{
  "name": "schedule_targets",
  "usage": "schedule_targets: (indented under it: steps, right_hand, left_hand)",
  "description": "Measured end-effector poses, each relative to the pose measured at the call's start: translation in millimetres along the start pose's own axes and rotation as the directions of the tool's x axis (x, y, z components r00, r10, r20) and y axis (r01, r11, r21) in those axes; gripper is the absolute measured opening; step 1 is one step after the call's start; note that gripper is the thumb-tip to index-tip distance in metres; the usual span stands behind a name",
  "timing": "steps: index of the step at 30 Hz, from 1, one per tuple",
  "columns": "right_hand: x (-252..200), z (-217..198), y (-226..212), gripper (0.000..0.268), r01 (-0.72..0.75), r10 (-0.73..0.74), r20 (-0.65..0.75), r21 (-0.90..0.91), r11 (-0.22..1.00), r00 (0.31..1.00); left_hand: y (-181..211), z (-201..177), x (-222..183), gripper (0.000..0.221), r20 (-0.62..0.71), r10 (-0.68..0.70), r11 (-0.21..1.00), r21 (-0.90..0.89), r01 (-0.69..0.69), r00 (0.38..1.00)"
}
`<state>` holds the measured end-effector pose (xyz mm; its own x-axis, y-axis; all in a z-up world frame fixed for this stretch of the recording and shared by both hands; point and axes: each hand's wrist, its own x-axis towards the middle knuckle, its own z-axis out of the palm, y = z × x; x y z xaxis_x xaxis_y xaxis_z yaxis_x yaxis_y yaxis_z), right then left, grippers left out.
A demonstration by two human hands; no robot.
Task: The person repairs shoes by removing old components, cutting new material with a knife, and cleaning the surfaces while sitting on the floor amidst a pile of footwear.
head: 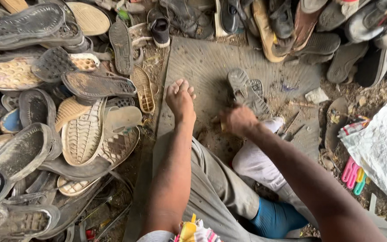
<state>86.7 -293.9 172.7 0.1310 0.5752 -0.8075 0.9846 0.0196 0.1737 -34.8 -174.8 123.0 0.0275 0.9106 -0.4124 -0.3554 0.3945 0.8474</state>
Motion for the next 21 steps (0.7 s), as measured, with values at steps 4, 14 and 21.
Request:
schedule_targets:
  steps: [4, 14, 21]
  right_hand:
    - [-9.7, -4.3, -23.5, 0.047, 0.053, 0.009, -0.295, 0.203, 0.978, 0.955]
    - [30.1, 67.4, -69.5, 0.062, 0.329, -0.281, -0.413, 0.049, 0.943, 0.866]
    - [112.4, 98.2, -1.0, 0.041, 0.067, 0.255, -0.556, 0.494, 0.867, 0.791]
  left_hand:
    - [7.9, -7.1, -5.9, 0.017, 0.03, 0.113, 0.993, 0.018, -0.113, 0.993]
    - [-2.7, -12.1, -15.2, 0.017, 0.031, -0.021, 0.999, 0.029, 0.02, 0.999]
    - [-4.1, -7.1, -14.2, 0.016, 0.047, -0.017, 0.988, 0.153, 0.009, 0.999]
